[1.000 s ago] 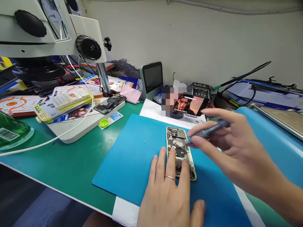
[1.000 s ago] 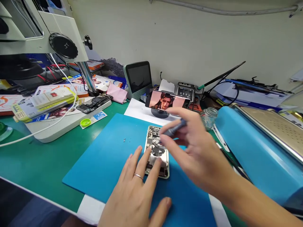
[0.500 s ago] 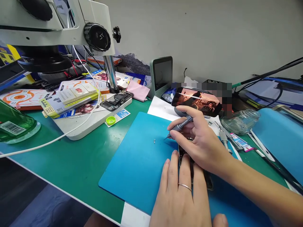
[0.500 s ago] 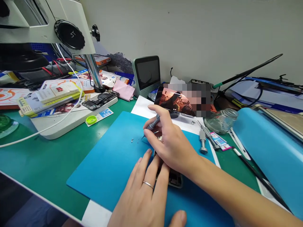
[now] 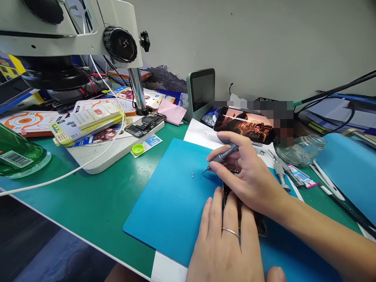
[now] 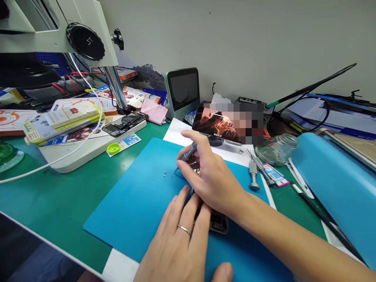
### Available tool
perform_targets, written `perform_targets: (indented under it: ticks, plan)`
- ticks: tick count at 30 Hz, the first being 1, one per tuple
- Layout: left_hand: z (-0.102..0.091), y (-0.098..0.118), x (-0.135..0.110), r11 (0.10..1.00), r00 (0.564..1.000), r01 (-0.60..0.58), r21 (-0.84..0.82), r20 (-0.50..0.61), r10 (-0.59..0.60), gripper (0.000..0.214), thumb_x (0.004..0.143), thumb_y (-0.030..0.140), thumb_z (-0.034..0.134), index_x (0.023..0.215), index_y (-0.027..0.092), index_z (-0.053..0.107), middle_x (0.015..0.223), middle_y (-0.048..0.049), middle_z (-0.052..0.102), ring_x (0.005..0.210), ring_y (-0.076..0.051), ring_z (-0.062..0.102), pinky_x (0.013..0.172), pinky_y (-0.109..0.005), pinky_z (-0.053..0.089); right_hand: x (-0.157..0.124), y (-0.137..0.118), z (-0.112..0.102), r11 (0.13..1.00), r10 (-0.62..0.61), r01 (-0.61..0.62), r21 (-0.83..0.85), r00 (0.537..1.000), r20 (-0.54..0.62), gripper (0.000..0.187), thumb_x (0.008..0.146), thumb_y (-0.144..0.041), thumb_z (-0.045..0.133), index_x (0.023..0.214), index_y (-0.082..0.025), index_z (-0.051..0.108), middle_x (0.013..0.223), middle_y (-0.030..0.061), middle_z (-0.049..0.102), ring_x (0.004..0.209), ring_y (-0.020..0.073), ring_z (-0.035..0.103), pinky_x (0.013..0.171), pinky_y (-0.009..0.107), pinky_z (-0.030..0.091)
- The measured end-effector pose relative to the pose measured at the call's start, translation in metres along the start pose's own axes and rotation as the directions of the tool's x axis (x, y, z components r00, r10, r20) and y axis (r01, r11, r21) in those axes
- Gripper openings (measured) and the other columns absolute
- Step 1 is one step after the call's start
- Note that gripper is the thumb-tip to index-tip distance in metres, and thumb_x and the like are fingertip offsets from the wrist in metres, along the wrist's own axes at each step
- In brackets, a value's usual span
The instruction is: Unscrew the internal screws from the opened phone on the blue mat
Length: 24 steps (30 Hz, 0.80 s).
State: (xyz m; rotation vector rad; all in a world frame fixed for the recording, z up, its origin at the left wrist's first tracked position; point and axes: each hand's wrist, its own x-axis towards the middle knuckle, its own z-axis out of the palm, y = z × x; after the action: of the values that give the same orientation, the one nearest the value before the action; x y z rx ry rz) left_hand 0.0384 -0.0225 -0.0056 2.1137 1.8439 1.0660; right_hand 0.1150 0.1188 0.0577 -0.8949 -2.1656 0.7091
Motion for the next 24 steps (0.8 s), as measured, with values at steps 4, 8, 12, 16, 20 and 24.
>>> perform_targets:
  ticks: [4, 8, 12, 16, 20, 24]
  plan:
    - [-0.008, -0.001, 0.004, 0.988, 0.997, 0.032, -0.15, -0.063, -0.042, 0.055, 0.088, 0.031, 0.067, 0.143, 0.024, 0.061, 0.144, -0.0081, 0.068, 0.134, -0.038, 0.06, 0.107, -0.055, 0.058, -0.017, -0.004, -0.017, 1.0, -0.009, 0.01, 0.015, 0.997, -0.079, 0.053, 0.102, -0.019, 0.067, 0.147, -0.034, 0.044, 0.105, 0.0001, 0.074, 0.082, 0.0161, 0.077, 0.072, 0.03, 0.068]
    - [-0.022, -0.007, 0.009, 0.959, 0.991, 0.095, -0.267, -0.061, -0.115, 0.03, 0.094, 0.02, 0.057, 0.122, 0.029, 0.063, 0.117, -0.006, 0.07, 0.101, -0.029, 0.066, 0.089, -0.05, 0.058, -0.056, -0.009, -0.042, 1.0, 0.012, -0.005, 0.027, 0.963, -0.271, 0.058, 0.101, -0.021, 0.07, 0.151, -0.038, 0.044, 0.101, -0.0002, 0.077, 0.09, 0.0193, 0.08, 0.081, 0.033, 0.071]
    - [-0.031, -0.015, 0.013, 0.974, 0.999, 0.037, -0.224, -0.015, -0.042, 0.018, 0.101, 0.021, 0.051, 0.114, 0.026, 0.062, 0.104, -0.0066, 0.066, 0.092, -0.028, 0.061, 0.079, -0.047, 0.051, -0.087, -0.004, -0.048, 0.99, 0.102, -0.054, 0.128, 0.909, -0.403, 0.06, 0.1, -0.023, 0.073, 0.15, -0.039, 0.046, 0.095, -0.001, 0.078, 0.083, 0.0199, 0.08, 0.074, 0.033, 0.072]
    - [-0.031, -0.018, 0.016, 0.988, 0.998, 0.023, -0.153, 0.053, -0.015, 0.02, 0.105, 0.021, 0.047, 0.117, 0.026, 0.062, 0.105, -0.0067, 0.064, 0.094, -0.028, 0.059, 0.079, -0.046, 0.049, -0.092, 0.006, -0.039, 0.975, 0.125, -0.038, 0.22, 0.909, -0.398, 0.061, 0.1, -0.026, 0.074, 0.151, -0.038, 0.043, 0.091, -0.0007, 0.079, 0.083, 0.0208, 0.08, 0.073, 0.035, 0.071]
    - [-0.029, -0.015, 0.02, 0.996, 0.996, 0.024, -0.083, 0.093, -0.016, 0.019, 0.105, 0.02, 0.049, 0.116, 0.025, 0.064, 0.105, -0.0061, 0.064, 0.094, -0.027, 0.06, 0.078, -0.043, 0.049, -0.09, 0.01, -0.036, 0.967, 0.11, 0.011, 0.253, 0.881, -0.461, 0.056, 0.1, -0.026, 0.074, 0.147, -0.037, 0.045, 0.088, -0.0009, 0.077, 0.084, 0.0237, 0.078, 0.073, 0.04, 0.069]
    - [-0.027, -0.013, 0.023, 0.998, 0.994, 0.009, -0.067, 0.113, -0.001, 0.02, 0.107, 0.021, 0.047, 0.114, 0.025, 0.066, 0.102, -0.0053, 0.063, 0.093, -0.026, 0.059, 0.079, -0.043, 0.049, -0.092, 0.01, -0.036, 0.96, 0.082, 0.052, 0.276, 0.889, -0.451, 0.054, 0.1, -0.021, 0.073, 0.144, -0.04, 0.049, 0.092, -0.0011, 0.077, 0.083, 0.0219, 0.077, 0.07, 0.037, 0.069]
